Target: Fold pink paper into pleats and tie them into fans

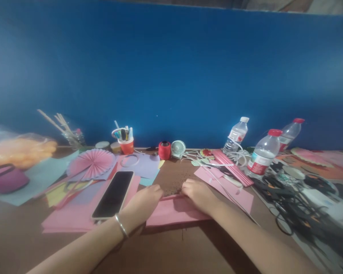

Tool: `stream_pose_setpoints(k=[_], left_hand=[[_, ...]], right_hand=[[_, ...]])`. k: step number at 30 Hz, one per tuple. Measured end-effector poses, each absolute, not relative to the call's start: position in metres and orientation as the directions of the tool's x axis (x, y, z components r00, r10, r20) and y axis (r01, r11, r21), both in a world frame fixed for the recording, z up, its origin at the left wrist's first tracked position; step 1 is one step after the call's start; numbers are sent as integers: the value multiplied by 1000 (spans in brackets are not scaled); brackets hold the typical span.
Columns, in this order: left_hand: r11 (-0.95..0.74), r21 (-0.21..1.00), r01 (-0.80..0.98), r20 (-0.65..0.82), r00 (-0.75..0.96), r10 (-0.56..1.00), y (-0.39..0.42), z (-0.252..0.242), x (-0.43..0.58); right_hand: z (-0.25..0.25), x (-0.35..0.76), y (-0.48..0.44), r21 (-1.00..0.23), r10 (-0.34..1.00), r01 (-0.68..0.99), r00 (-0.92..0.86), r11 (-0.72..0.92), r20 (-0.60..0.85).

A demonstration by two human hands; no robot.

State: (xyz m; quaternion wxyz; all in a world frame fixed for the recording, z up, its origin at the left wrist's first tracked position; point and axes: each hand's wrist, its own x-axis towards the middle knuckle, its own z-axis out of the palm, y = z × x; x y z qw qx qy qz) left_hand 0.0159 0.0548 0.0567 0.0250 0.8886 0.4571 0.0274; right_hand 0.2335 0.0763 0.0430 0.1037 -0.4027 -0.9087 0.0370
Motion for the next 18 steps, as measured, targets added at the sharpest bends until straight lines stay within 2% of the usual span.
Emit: stream_pose_setpoints(k=[3,4,5,10,12,14,16,18], left_hand=[[-580,19,815,9,579,815,51,54,12],[-586,-10,810,7,586,810,49,53,12],[-593,-45,804,9,594,804,48,53,13],[-625,-155,765,35,636,771,42,59,15],[-644,-194,740,54,664,746,37,60,12],[-681,-243,691,80,713,696,28,56,5],[-718,-254,648,146,759,634,16,49,-3],[-706,-232,669,170,742,648,5,40,-10]], right_hand=[[51,228,73,58,693,705,-706,707,146],[53,224,71,79,690,704,-708,706,146],[55,218,69,55,692,705,-706,707,149],[44,190,63,-292,727,669,-655,684,204],[32,186,63,-387,745,641,-620,662,248],[23,185,63,-440,740,602,-606,667,292],[20,187,63,-467,725,566,-615,680,311],[24,189,62,-488,726,555,-619,674,299]])
